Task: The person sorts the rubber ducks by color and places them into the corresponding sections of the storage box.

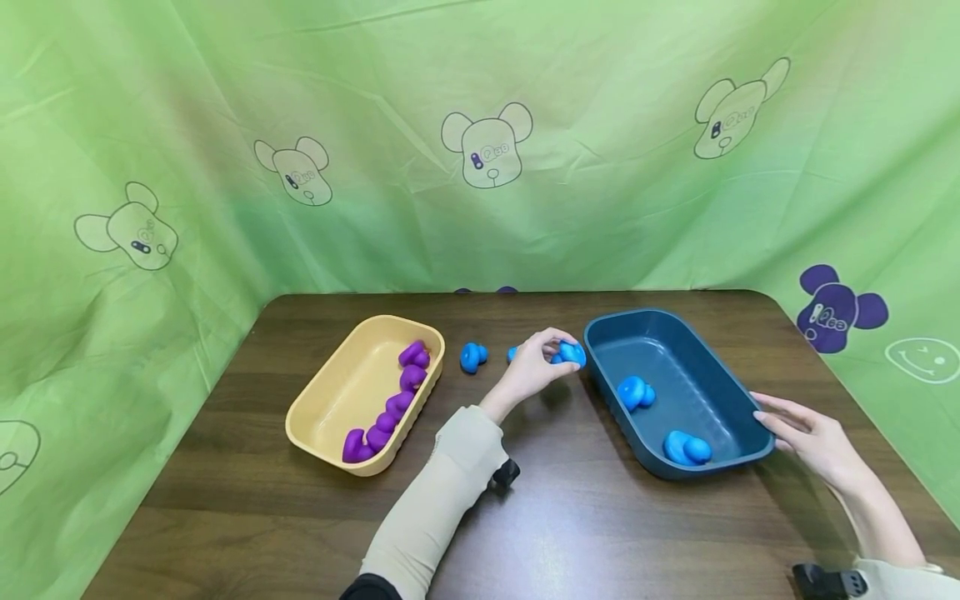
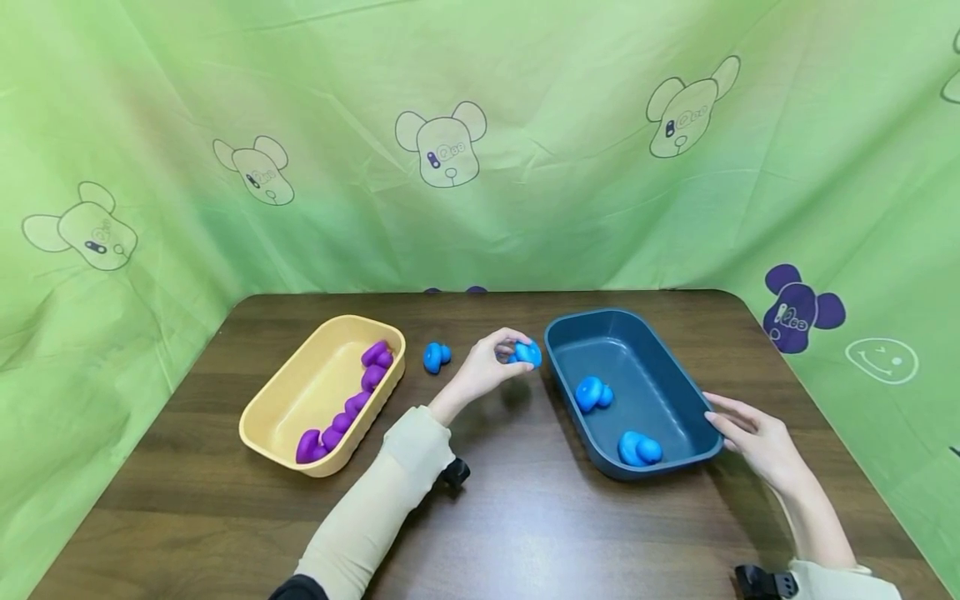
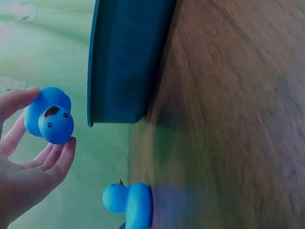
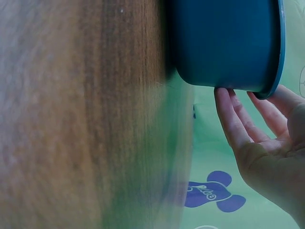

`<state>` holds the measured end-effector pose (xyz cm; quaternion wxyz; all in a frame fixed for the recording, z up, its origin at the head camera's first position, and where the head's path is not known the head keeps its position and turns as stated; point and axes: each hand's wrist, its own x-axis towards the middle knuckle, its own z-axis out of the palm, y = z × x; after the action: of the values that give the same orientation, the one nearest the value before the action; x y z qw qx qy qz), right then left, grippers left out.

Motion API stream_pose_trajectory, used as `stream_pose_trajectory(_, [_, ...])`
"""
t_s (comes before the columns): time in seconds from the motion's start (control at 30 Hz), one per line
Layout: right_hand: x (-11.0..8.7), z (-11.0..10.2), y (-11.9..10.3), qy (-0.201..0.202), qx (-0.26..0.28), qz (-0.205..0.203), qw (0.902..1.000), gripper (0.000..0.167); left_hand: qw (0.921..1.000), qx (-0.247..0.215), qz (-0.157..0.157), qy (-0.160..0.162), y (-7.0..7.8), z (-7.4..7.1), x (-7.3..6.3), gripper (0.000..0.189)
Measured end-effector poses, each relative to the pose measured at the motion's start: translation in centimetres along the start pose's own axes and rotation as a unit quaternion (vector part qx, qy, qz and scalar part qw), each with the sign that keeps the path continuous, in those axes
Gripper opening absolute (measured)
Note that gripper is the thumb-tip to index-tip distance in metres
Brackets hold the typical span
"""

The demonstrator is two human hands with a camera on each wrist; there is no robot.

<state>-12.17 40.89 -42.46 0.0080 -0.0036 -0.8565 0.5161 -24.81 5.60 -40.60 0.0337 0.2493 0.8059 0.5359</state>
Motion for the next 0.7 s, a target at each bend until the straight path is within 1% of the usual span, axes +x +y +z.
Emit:
stream_pose_trajectory(0.07, [0.0,0.0,0.0,0.001,0.001,-0.003,1.0,0.033,1.0,-0.006,0.004,0.005,0.1,0.3,0.1,0.029])
stream_pose_trajectory(0.3, [0.1,0.0,0.1,0.0,0.012,-0.002,0.9999,0.033,0.9996,-0.02,-0.007,0.018,0.4,1.2,0.4,0.029])
stream_pose_trajectory(0.43, [0.0,0.0,0.1,0.001,0.016,0.002,0.9999,0.033,0.9994,-0.027,-0.005,0.021,0.7,1.6,0.5,0.029])
stream_pose_trajectory(0.7, [0.0,0.1,0.2,0.002,0.013,-0.011,0.9999,0.033,0.9988,-0.041,-0.007,0.026,1.2,2.5,0.9,0.028])
